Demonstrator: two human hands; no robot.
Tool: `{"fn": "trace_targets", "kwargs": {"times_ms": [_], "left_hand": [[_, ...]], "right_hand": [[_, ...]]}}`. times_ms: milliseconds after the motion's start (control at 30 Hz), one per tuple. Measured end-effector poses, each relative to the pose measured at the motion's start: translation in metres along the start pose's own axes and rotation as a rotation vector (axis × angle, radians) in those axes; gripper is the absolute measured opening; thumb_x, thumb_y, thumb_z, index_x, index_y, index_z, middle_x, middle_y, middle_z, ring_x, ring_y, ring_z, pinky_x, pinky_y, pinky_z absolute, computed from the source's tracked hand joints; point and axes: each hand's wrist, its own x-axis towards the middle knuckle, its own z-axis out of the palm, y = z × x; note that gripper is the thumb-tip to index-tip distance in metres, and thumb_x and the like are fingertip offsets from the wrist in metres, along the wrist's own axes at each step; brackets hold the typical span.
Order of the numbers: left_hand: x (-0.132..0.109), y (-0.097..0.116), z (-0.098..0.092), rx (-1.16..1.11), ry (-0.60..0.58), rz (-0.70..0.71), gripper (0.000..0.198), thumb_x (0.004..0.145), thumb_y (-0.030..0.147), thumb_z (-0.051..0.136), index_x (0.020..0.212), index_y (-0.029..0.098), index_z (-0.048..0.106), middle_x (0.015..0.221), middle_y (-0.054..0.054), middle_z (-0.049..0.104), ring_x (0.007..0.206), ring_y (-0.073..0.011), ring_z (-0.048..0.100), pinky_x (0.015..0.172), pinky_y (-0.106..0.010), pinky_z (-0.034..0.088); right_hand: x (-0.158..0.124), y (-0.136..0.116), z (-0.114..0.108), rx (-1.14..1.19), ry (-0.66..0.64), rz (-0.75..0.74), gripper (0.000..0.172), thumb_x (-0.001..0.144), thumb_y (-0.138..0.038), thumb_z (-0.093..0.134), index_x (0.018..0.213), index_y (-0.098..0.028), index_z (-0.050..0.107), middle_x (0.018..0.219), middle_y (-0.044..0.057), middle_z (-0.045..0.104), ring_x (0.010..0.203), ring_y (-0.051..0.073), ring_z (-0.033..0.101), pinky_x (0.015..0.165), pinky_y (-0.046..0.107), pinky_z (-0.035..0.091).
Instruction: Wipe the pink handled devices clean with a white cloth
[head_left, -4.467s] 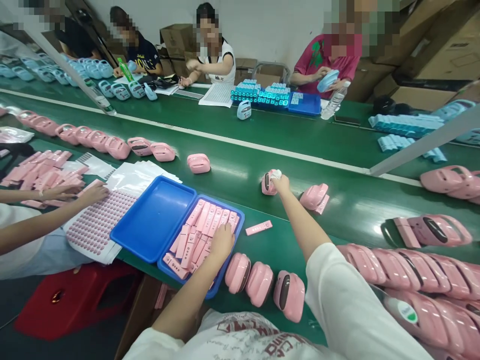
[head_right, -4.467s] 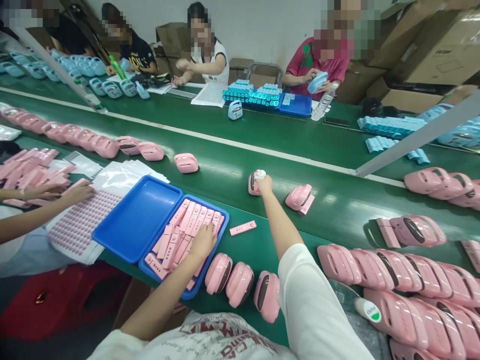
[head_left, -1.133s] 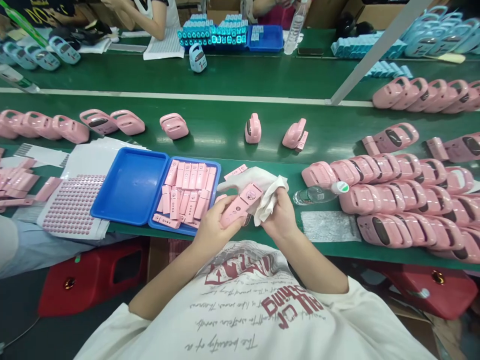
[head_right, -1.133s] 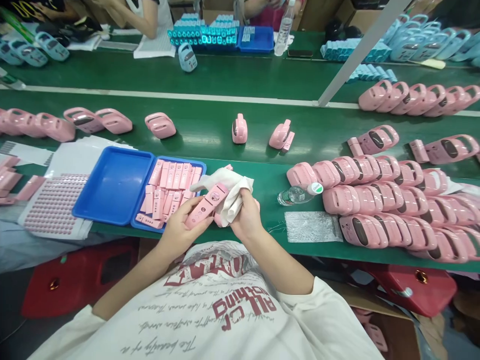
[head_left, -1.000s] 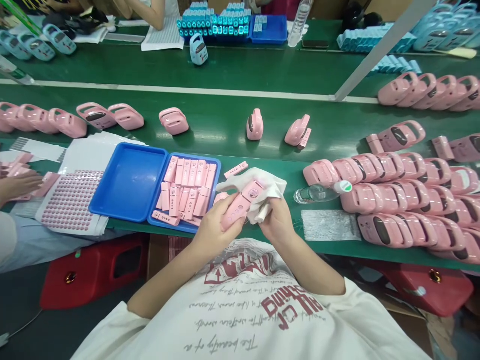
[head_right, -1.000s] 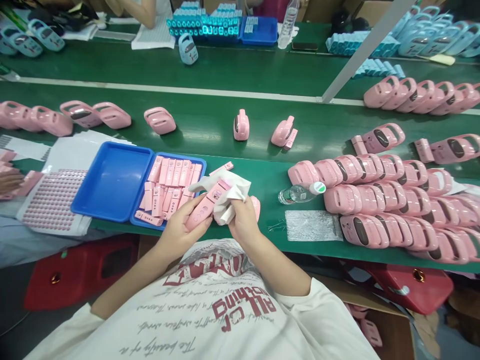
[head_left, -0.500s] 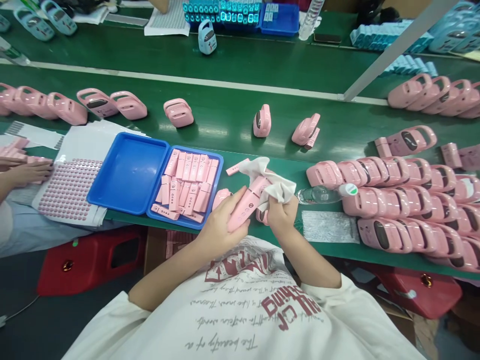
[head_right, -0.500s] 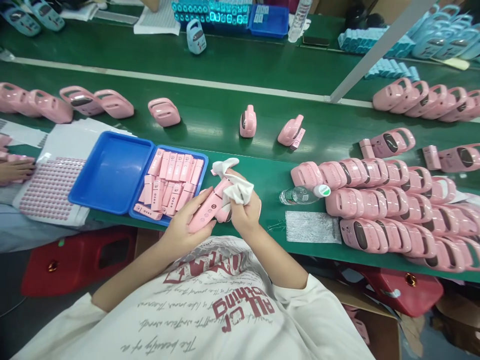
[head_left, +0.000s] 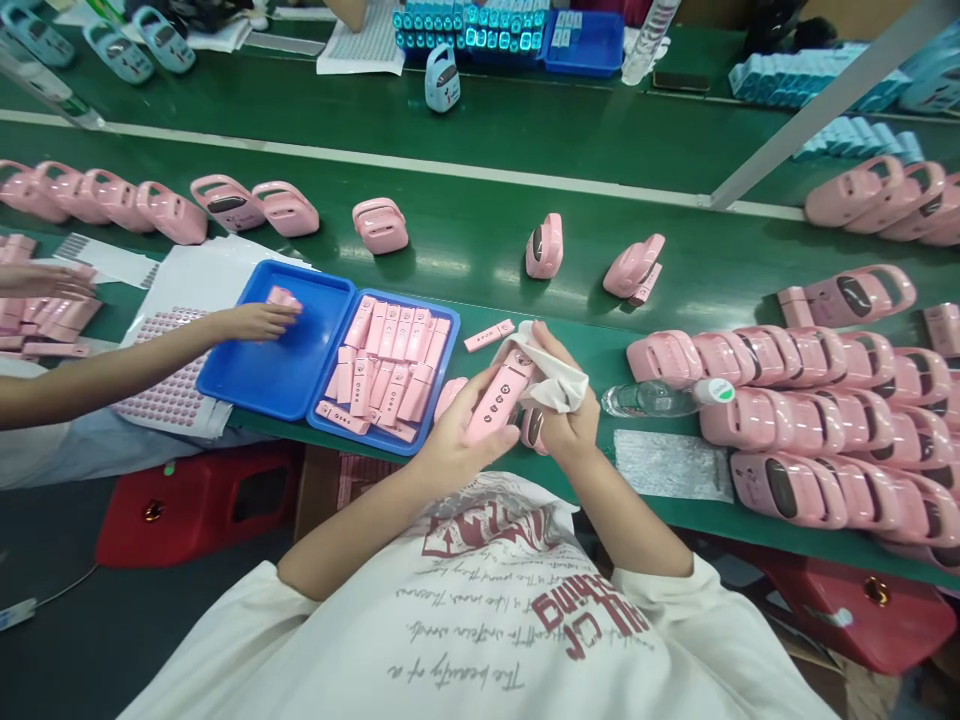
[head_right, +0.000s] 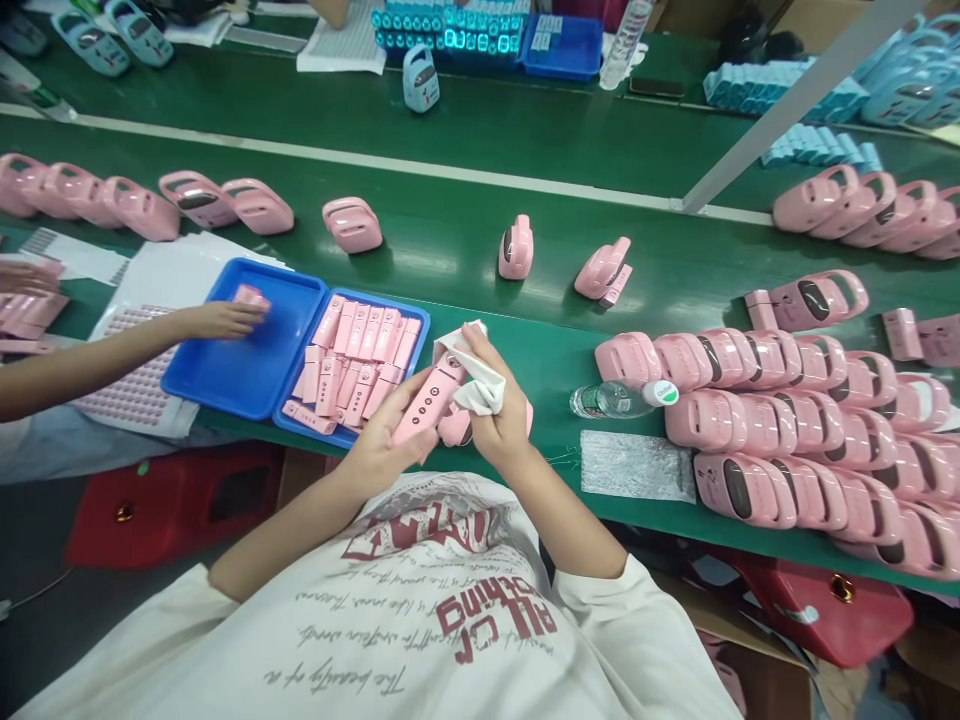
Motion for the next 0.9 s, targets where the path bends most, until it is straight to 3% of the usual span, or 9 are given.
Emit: {"fn": "trace_targets", "kwargs": {"times_ms": [67,133,233,333,400,500,700,800,900], "left_hand": [[0.002,-0.002,0.001,-0.201,-0.034,-0.059,0.079,0.078,0.070,0.054,0.140,0.021,0.042,0.079,-0.003,0.067,0.055,-0.0124,0.057,0.046,-0.021,0.042],[0.006,0.000,0.001,-0.378,0.026,-0.125,0.087,0.074,0.082,0.041,0.133,0.019,0.050,0.071,-0.003,0.065,0.051,-0.0136,0.056,0.040,-0.021,0.037],[0.012,0.006,0.000,-0.579,0.083,-0.338,0.092,0.074,0.087,0.027,0.114,0.012,0.063,0.074,-0.010,0.068,0.070,-0.0231,0.067,0.050,-0.027,0.048],[0.018,0.007,0.000,-0.631,0.063,-0.454,0.097,0.073,0.089,0.020,0.103,0.009,0.066,0.078,-0.014,0.070,0.087,-0.0303,0.068,0.064,-0.036,0.055],[0.021,0.000,0.002,-0.519,0.149,-0.318,0.086,0.074,0.086,0.033,0.102,0.011,0.065,0.085,-0.013,0.071,0.094,-0.0290,0.067,0.075,-0.037,0.056],[0.023,-0.018,0.005,-0.201,0.293,-0.027,0.067,0.077,0.075,0.050,0.106,0.016,0.062,0.101,-0.010,0.069,0.104,-0.0235,0.063,0.091,-0.034,0.050],[0.027,-0.050,-0.001,0.351,0.193,0.138,0.050,0.092,0.052,0.045,0.127,0.017,0.052,0.123,-0.015,0.059,0.120,-0.0273,0.052,0.105,-0.044,0.039],[0.033,-0.058,-0.011,0.559,0.123,0.069,0.053,0.091,0.043,0.048,0.137,0.016,0.045,0.132,-0.018,0.050,0.122,-0.0301,0.050,0.104,-0.048,0.038],[0.038,-0.066,-0.025,0.648,0.054,-0.070,0.056,0.089,0.042,0.049,0.138,0.017,0.044,0.119,-0.015,0.054,0.102,-0.0258,0.058,0.096,-0.046,0.045]], "right_hand": [[-0.005,-0.005,0.006,-0.026,-0.049,-0.016,0.047,0.096,-0.040,0.035,0.141,-0.027,0.045,0.146,0.006,0.049,0.143,0.027,0.032,0.115,0.053,0.033],[-0.015,-0.012,0.013,-0.073,-0.158,-0.164,0.049,0.097,-0.040,0.034,0.143,-0.027,0.042,0.143,0.006,0.052,0.144,0.025,0.029,0.117,0.051,0.028],[-0.035,-0.019,0.025,-0.139,-0.287,-0.433,0.052,0.098,-0.033,0.032,0.148,-0.020,0.033,0.134,0.008,0.060,0.143,0.019,0.033,0.121,0.044,0.021],[-0.050,-0.015,0.035,-0.196,-0.240,-0.487,0.054,0.097,-0.027,0.034,0.150,-0.015,0.029,0.131,0.011,0.062,0.143,0.016,0.032,0.120,0.037,0.022],[-0.055,-0.009,0.043,-0.215,-0.145,-0.366,0.056,0.096,-0.029,0.036,0.151,-0.016,0.027,0.137,0.014,0.057,0.144,0.020,0.029,0.119,0.043,0.023],[-0.055,-0.002,0.054,-0.134,-0.017,0.007,0.057,0.095,-0.033,0.036,0.149,-0.018,0.028,0.140,0.017,0.052,0.143,0.027,0.031,0.117,0.055,0.022],[-0.032,0.013,0.058,0.387,0.142,0.827,0.035,0.085,-0.043,0.047,0.107,-0.021,0.062,0.089,0.006,0.069,0.092,0.022,0.066,0.084,0.037,0.054],[-0.008,0.042,0.052,0.380,0.070,0.907,0.026,0.078,-0.038,0.054,0.094,-0.019,0.063,0.082,0.001,0.067,0.079,0.018,0.063,0.078,0.032,0.053],[0.030,0.091,0.048,0.223,-0.035,0.900,0.017,0.074,-0.029,0.062,0.087,-0.017,0.064,0.080,0.000,0.066,0.078,0.017,0.060,0.081,0.034,0.051]]}}
